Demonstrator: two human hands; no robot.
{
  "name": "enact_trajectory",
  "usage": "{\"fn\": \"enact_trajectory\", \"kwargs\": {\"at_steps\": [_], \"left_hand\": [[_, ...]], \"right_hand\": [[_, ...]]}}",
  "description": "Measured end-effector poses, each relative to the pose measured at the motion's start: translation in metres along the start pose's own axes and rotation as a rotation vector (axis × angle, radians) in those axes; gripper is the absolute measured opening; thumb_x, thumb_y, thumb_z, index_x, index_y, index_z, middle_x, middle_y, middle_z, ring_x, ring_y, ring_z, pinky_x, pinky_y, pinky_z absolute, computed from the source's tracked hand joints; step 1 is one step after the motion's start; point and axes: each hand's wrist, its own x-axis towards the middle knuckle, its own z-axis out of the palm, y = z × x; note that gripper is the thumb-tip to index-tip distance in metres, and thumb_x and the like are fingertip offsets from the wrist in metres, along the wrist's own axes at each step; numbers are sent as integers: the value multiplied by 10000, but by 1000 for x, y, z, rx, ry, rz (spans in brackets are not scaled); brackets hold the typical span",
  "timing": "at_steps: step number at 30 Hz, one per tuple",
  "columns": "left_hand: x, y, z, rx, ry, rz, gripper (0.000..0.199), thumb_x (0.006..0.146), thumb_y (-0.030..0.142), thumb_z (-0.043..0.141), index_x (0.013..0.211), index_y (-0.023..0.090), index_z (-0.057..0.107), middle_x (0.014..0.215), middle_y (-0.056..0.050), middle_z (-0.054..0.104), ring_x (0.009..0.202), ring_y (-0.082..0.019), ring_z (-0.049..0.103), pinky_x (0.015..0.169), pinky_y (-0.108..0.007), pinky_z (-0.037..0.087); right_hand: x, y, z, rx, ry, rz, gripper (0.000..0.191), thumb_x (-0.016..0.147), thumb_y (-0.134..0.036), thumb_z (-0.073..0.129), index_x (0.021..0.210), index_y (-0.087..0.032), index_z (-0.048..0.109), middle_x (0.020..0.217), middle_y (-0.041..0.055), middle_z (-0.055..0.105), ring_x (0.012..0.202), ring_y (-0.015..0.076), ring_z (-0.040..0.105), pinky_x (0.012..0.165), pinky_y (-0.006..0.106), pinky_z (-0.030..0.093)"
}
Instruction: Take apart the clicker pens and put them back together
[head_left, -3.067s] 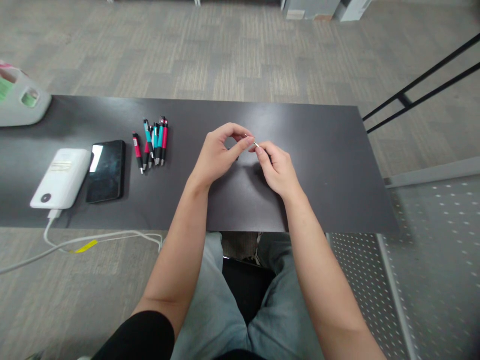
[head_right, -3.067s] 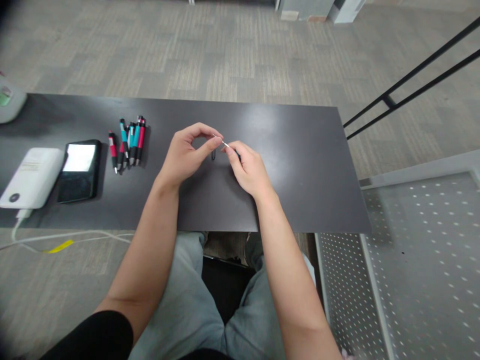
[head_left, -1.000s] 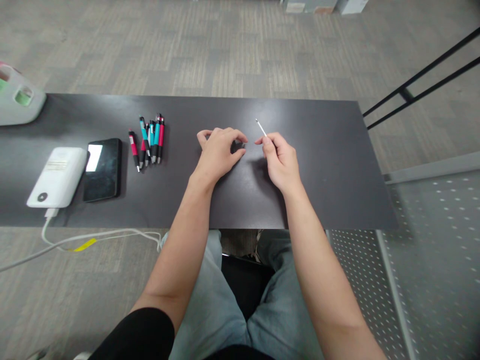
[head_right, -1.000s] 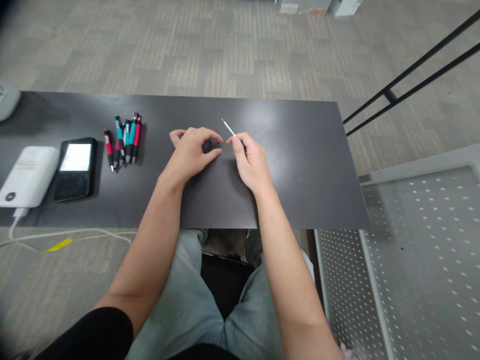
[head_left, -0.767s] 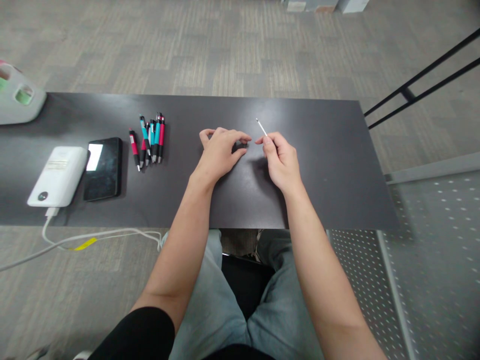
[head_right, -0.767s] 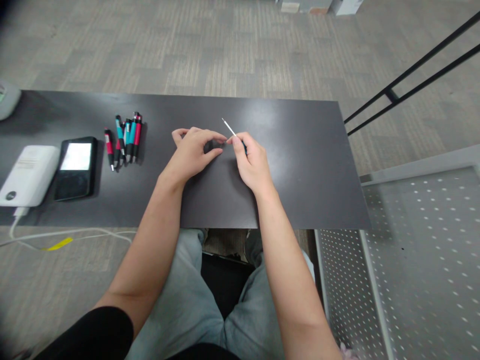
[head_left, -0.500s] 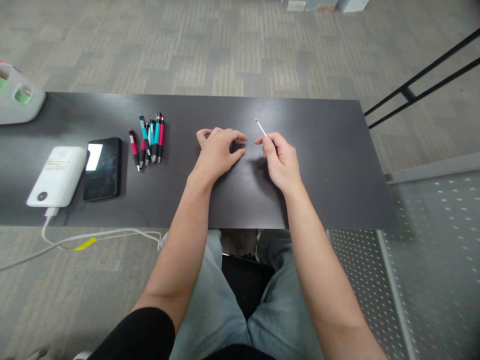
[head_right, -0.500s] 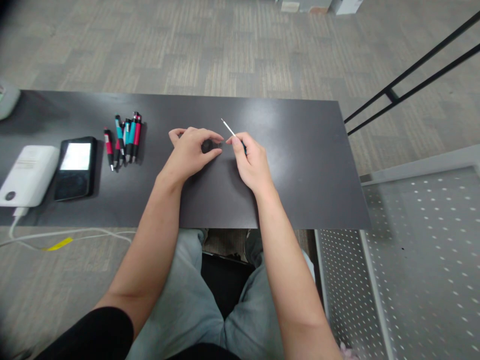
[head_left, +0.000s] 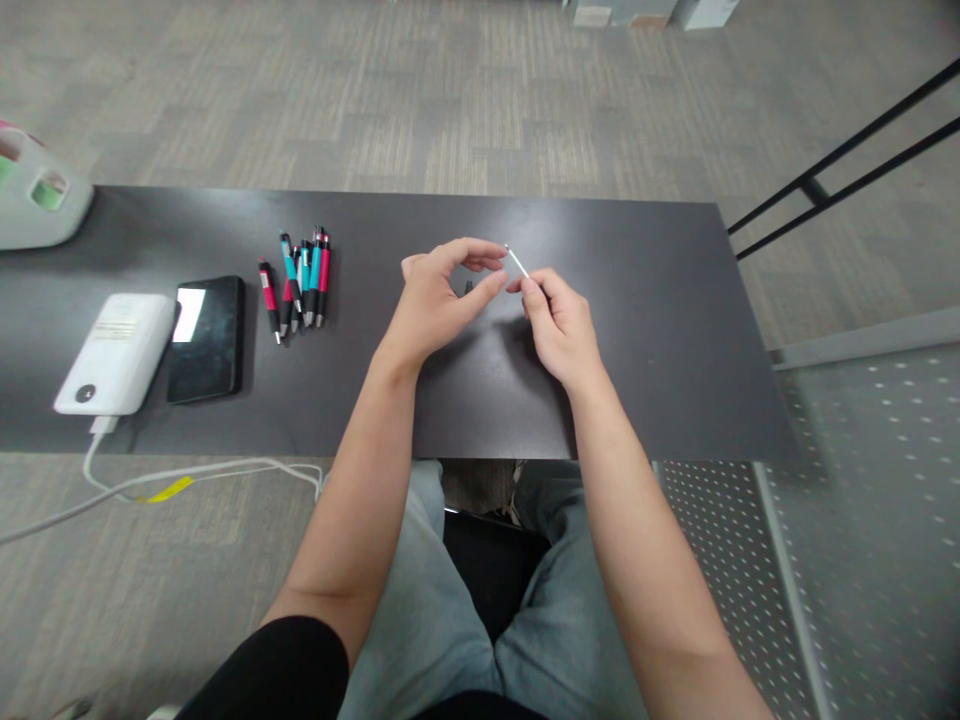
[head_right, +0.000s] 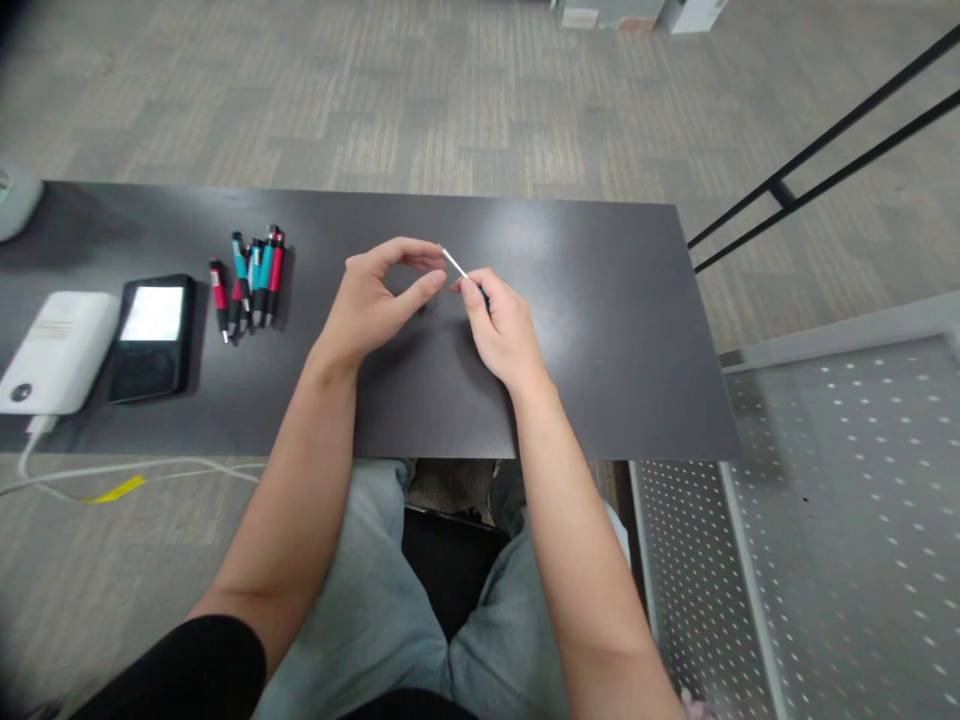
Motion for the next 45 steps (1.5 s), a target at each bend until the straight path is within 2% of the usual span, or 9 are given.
{"fn": "enact_trajectory", "kwargs": {"at_steps": [4, 7, 13, 16, 20, 24, 27, 35, 45], "left_hand": [[1, 7, 2, -84, -33, 47, 346, 1097, 660, 950, 1058, 324, 877, 1125, -60, 935, 1071, -307, 865, 1121, -514, 684], [2, 8, 4, -111, -2, 47, 458, 1102, 755, 931, 993, 318, 845, 1060, -58, 915, 1037, -295, 860, 1090, -501, 711], [8, 6, 3, -121, 244, -30, 447, 1153, 742, 876, 1059, 313, 791, 1105, -52, 883, 1117, -288, 856, 1071, -465, 710], [5, 7, -1, -66, 268, -7, 369, 1173, 677, 852, 1100, 319, 800, 1123, -49, 882, 1131, -292, 847, 1091, -476, 689], [-2, 18, -2, 254, 134, -4, 132, 1121, 382, 863, 1019, 311, 817, 1028, -8, 888, 1065, -288, 853, 1200, -531, 603], [-7, 31, 3, 458, -50, -32, 107, 1022, 208, 843, 983, 304, 818, 1040, -17, 906, 1094, -333, 867, 1223, -571, 513], [-9, 36, 7, 507, -129, -60, 117, 983, 193, 823, 996, 307, 801, 1046, -23, 910, 1089, -357, 855, 1190, -584, 483], [-20, 36, 17, 539, -220, -25, 68, 985, 247, 812, 987, 314, 820, 971, -21, 913, 1016, -366, 829, 1194, -643, 440], [-35, 36, 12, 494, -267, -46, 83, 1047, 338, 893, 1118, 298, 878, 1132, -50, 941, 1043, -366, 827, 1216, -675, 424]], "right_hand": [[-1, 1, 1, 20, -24, -25, 640, 1229, -909, 569, 1128, -317, 789, 909, 35, 720, 991, 297, 724, 966, 433, 622], [-1, -1, 1, 22, -34, -22, 601, 1223, -890, 607, 1127, -322, 778, 928, 32, 737, 994, 298, 718, 995, 438, 628], [1, 6, 0, 3, 72, 35, 497, 1219, -814, 680, 1255, -324, 751, 1020, 45, 764, 991, 297, 705, 1007, 453, 634], [1, 15, -1, 11, 135, 22, 550, 1200, -867, 658, 1349, -341, 713, 1006, 39, 708, 980, 309, 689, 997, 476, 625], [1, 19, 0, 82, 182, 30, 605, 1168, -928, 667, 1364, -356, 694, 956, 22, 617, 959, 311, 649, 1017, 508, 614], [3, 18, 2, 121, 256, 17, 611, 1155, -924, 707, 1335, -341, 702, 991, 31, 612, 956, 297, 623, 1036, 508, 610], [4, 19, 3, 126, 277, 15, 628, 1160, -932, 686, 1341, -331, 697, 1015, 28, 600, 948, 283, 621, 1022, 486, 619], [6, 22, 5, 138, 280, -9, 660, 1167, -962, 620, 1354, -333, 686, 1012, 12, 556, 950, 266, 647, 1000, 463, 645], [7, 34, 6, 148, 281, -21, 656, 1185, -932, 656, 1391, -314, 737, 1025, 29, 626, 1009, 283, 723, 1068, 518, 708]]}}
